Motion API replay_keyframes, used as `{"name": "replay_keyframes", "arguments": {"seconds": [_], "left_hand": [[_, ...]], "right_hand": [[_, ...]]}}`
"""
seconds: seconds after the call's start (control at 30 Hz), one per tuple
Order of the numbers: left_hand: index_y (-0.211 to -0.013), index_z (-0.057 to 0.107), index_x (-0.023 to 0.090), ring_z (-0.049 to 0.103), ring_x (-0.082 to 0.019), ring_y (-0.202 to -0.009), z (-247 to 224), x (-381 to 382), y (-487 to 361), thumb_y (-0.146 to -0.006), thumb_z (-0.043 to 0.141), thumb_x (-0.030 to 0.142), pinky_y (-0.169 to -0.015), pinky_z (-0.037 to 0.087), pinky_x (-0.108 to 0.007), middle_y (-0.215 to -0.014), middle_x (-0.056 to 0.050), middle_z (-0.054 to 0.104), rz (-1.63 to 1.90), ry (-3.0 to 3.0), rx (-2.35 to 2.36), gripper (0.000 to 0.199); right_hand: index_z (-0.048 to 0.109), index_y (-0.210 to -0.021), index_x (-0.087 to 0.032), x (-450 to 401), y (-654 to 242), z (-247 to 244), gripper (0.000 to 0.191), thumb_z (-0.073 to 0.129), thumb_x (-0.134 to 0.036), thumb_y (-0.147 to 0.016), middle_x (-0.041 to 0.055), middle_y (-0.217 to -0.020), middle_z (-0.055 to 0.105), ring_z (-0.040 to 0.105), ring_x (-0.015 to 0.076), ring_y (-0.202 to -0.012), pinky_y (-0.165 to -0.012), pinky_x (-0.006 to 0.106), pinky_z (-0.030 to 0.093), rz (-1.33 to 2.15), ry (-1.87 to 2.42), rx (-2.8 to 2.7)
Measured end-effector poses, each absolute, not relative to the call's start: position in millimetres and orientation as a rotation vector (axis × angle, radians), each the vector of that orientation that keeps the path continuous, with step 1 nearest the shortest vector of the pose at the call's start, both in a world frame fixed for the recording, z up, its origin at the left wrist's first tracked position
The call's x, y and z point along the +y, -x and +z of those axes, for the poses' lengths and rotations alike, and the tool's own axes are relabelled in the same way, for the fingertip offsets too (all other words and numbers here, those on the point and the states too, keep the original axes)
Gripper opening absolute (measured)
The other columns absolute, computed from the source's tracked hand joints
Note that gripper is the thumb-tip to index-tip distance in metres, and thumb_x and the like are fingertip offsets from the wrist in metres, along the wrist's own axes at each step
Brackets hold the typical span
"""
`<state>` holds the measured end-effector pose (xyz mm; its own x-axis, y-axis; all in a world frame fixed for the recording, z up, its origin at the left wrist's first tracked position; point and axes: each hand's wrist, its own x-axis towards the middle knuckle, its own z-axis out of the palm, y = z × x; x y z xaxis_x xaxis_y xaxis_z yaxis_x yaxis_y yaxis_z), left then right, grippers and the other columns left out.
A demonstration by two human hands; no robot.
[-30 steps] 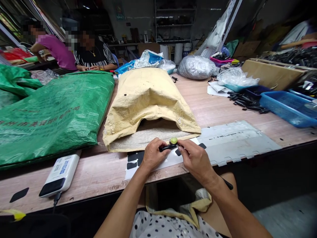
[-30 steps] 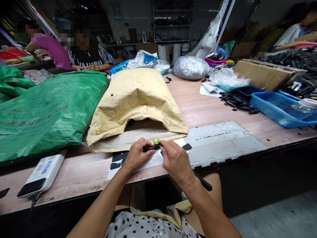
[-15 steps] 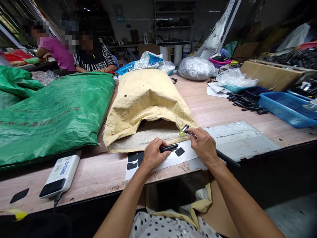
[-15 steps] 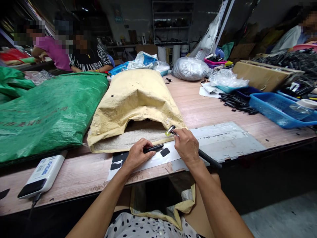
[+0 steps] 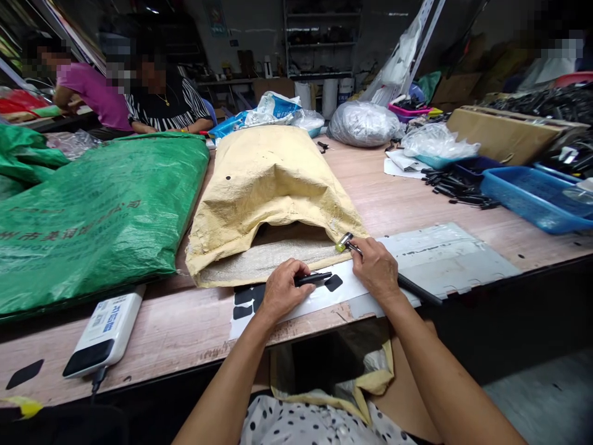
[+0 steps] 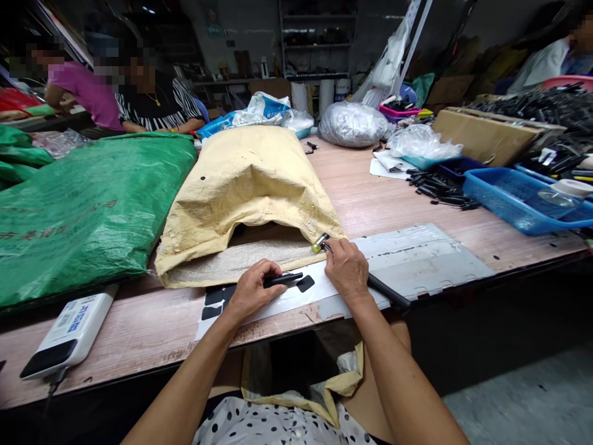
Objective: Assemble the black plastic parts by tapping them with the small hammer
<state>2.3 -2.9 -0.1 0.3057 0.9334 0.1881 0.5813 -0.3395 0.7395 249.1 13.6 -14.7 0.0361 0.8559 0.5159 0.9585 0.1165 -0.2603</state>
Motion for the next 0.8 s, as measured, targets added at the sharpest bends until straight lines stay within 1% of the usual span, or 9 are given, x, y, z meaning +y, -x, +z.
{"name": "replay_keyframes", "arguments": {"seconds": [0.2, 0.27, 0.33, 0.43, 0.53, 0.6, 0.67, 0.7, 0.8], "left_hand": [[-0.086, 0.064, 0.021, 0.059, -0.018, -0.082, -2, 0, -2, -0.073, 0.074, 0.02, -0.075, 0.044, -0.03, -0.088, 0.0, 0.065, 0.839, -2.016, 1.33, 0.017], [-0.088, 0.065, 0.021, 0.059, -0.019, -0.084, 2, -4, -3, -0.077, 0.073, 0.025, -0.075, 0.044, -0.03, -0.09, -0.001, 0.066, 0.835, -1.996, 1.324, 0.015], [-0.095, 0.067, 0.022, 0.06, -0.019, -0.085, 14, -15, -4, -0.084, 0.069, 0.031, -0.074, 0.044, -0.03, -0.094, -0.002, 0.068, 0.811, -1.946, 1.293, 0.014], [-0.102, 0.07, 0.024, 0.061, -0.019, -0.084, 36, -48, -8, -0.094, 0.058, 0.035, -0.075, 0.045, -0.03, -0.097, -0.002, 0.071, 0.669, -1.863, 1.13, 0.018], [-0.101, 0.073, 0.027, 0.063, -0.019, -0.086, 41, -85, -14, -0.093, 0.061, 0.037, -0.075, 0.045, -0.028, -0.096, 0.0, 0.072, 0.373, -1.833, 0.905, 0.018], [-0.1, 0.074, 0.029, 0.063, -0.019, -0.083, 22, -104, -18, -0.087, 0.068, 0.04, -0.071, 0.044, -0.027, -0.093, 0.001, 0.073, 0.167, -1.816, 0.867, 0.018], [-0.098, 0.075, 0.028, 0.064, -0.021, -0.081, -13, -114, -20, -0.08, 0.071, 0.041, -0.068, 0.044, -0.029, -0.091, 0.001, 0.073, 0.002, -1.772, 0.995, 0.022], [-0.1, 0.075, 0.028, 0.065, -0.023, -0.083, -34, -116, -20, -0.079, 0.071, 0.04, -0.071, 0.046, -0.031, -0.091, -0.001, 0.073, -0.067, -1.733, 1.112, 0.024], [-0.107, 0.074, 0.027, 0.068, -0.033, -0.1, -90, -114, -20, -0.081, 0.065, 0.04, -0.085, 0.05, -0.043, -0.105, -0.008, 0.074, -0.121, -1.586, 1.38, 0.03]], "right_hand": [[0.069, -0.111, -0.023, 14, -249, -14, 0.024, 0.056, -0.022, -0.091, 0.0065, -0.102, 0.069, 0.057, 0.0226, -0.093, -0.079, 0.033, 0.039, -0.241, 1.796, -1.838], [0.069, -0.111, -0.023, 14, -249, -14, 0.023, 0.056, -0.022, -0.091, 0.0063, -0.103, 0.069, 0.057, 0.0224, -0.093, -0.08, 0.033, 0.039, -0.235, 1.803, -1.834], [0.069, -0.111, -0.023, 14, -248, -13, 0.024, 0.057, -0.022, -0.091, 0.006, -0.102, 0.069, 0.057, 0.0222, -0.093, -0.08, 0.033, 0.039, -0.231, 1.801, -1.832], [0.069, -0.112, -0.023, 13, -248, -13, 0.024, 0.057, -0.021, -0.091, 0.006, -0.102, 0.068, 0.057, 0.0223, -0.094, -0.081, 0.033, 0.04, -0.227, 1.788, -1.832], [0.069, -0.112, -0.023, 13, -249, -14, 0.024, 0.057, -0.022, -0.091, 0.0067, -0.102, 0.068, 0.057, 0.0229, -0.095, -0.08, 0.033, 0.04, -0.221, 1.782, -1.82], [0.069, -0.112, -0.023, 14, -249, -15, 0.024, 0.056, -0.021, -0.091, 0.0069, -0.102, 0.069, 0.057, 0.0232, -0.094, -0.08, 0.033, 0.04, -0.219, 1.78, -1.815], [0.069, -0.111, -0.023, 14, -249, -15, 0.024, 0.056, -0.021, -0.091, 0.0068, -0.102, 0.069, 0.057, 0.0231, -0.094, -0.08, 0.033, 0.04, -0.22, 1.779, -1.815], [0.069, -0.111, -0.023, 14, -249, -15, 0.024, 0.056, -0.021, -0.091, 0.0067, -0.102, 0.069, 0.057, 0.023, -0.094, -0.08, 0.033, 0.04, -0.22, 1.778, -1.818], [0.069, -0.11, -0.023, 14, -249, -14, 0.024, 0.057, -0.02, -0.09, 0.0065, -0.102, 0.069, 0.058, 0.0229, -0.094, -0.08, 0.033, 0.04, -0.217, 1.783, -1.821]]}}
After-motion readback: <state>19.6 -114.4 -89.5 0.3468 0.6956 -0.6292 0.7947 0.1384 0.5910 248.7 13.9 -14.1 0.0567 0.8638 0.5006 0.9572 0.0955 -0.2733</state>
